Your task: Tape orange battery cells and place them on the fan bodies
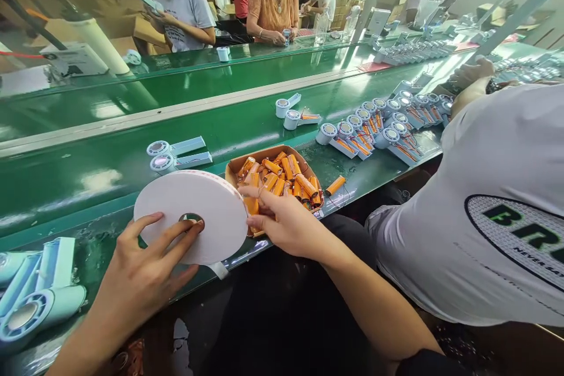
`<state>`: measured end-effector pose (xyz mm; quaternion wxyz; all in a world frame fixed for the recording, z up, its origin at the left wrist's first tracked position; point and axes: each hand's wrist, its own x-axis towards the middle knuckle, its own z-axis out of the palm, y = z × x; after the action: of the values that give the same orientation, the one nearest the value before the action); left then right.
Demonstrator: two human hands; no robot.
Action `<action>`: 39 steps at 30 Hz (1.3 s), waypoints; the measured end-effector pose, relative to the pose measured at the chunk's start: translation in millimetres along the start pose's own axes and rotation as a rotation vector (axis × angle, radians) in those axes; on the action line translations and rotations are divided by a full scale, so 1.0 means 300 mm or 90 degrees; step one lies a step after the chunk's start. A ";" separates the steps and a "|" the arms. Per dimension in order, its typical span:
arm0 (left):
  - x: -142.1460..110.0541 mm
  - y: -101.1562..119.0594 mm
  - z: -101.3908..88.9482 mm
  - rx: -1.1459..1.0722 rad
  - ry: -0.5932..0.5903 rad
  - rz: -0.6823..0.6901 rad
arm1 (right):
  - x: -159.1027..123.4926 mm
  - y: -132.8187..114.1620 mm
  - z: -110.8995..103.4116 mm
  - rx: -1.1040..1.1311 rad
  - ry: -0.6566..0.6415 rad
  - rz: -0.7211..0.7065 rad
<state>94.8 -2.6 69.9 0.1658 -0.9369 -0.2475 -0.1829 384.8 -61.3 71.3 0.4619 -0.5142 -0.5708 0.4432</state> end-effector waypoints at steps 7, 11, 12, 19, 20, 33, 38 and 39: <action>-0.004 0.118 0.045 -0.137 0.062 -0.121 | 0.018 0.030 0.024 0.460 0.403 -0.137; -0.232 -0.009 0.101 -0.141 -0.017 -0.090 | 0.014 0.003 -0.263 0.455 0.610 -0.275; -0.280 -0.067 0.117 -0.137 -0.012 -0.101 | -0.001 0.012 -0.319 0.442 0.622 -0.260; 0.294 -0.295 0.273 -0.280 -0.053 -0.302 | -0.112 0.245 -0.311 0.405 0.551 -0.048; 0.494 -0.291 0.315 -0.317 -0.084 -0.268 | -0.122 0.277 -0.294 0.387 0.551 -0.041; 1.594 -0.193 0.706 -0.175 -0.356 -0.291 | -0.204 0.364 -0.336 0.316 0.622 0.063; 1.406 -0.312 0.540 -0.115 -0.357 -0.195 | -0.187 0.373 -0.356 0.338 0.592 -0.004; 1.357 -0.331 0.516 -0.107 -0.364 -0.177 | -0.183 0.374 -0.352 0.343 0.595 -0.012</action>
<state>413.0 305.4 128.7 -0.0147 -0.9178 -0.3940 0.0473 511.0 -103.9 -23.5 0.7862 -0.5147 -0.1751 0.2938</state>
